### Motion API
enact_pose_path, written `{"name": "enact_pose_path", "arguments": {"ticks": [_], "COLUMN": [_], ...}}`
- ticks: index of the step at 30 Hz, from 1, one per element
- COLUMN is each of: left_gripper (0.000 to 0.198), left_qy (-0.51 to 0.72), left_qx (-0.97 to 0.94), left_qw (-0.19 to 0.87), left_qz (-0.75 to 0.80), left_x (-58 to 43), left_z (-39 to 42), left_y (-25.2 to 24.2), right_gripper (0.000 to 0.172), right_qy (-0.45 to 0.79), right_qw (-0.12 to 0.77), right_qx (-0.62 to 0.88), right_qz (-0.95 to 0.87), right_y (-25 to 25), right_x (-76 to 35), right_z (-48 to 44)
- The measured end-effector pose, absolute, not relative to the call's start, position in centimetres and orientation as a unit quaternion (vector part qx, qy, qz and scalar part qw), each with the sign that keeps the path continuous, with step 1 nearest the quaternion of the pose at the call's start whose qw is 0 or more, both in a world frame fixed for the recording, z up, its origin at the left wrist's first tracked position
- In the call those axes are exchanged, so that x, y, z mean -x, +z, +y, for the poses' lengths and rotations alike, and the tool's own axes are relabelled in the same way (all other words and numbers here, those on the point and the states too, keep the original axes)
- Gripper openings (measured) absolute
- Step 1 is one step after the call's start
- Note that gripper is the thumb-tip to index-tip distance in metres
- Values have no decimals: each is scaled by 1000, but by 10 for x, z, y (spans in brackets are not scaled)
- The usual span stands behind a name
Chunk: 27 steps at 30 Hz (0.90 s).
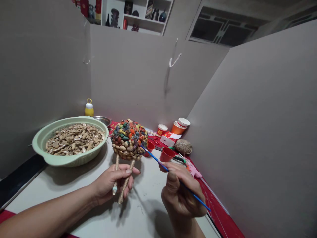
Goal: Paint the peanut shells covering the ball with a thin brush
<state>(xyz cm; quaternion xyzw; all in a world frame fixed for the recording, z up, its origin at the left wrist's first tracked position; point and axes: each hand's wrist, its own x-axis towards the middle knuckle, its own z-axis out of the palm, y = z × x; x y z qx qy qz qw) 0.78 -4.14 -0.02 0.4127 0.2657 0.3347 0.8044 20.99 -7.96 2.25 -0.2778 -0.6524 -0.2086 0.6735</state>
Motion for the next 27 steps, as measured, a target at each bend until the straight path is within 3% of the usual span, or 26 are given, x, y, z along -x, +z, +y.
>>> {"name": "enact_pose_path", "arguments": {"ticks": [15, 27], "left_gripper": [36, 40], "left_qy": [341, 360], "left_qx": [-393, -408], "left_qw": [810, 787], "left_qz": [270, 291], "left_x": [-8, -10], "left_z": [-40, -40], "left_y": [6, 8], "right_gripper": [22, 6], "right_qy": [-206, -231], "right_qw": [651, 683], "right_qx": [279, 322], "right_qz": [-675, -614], "right_y": [23, 22], "right_x": [-206, -207], "right_z": [-84, -80]}}
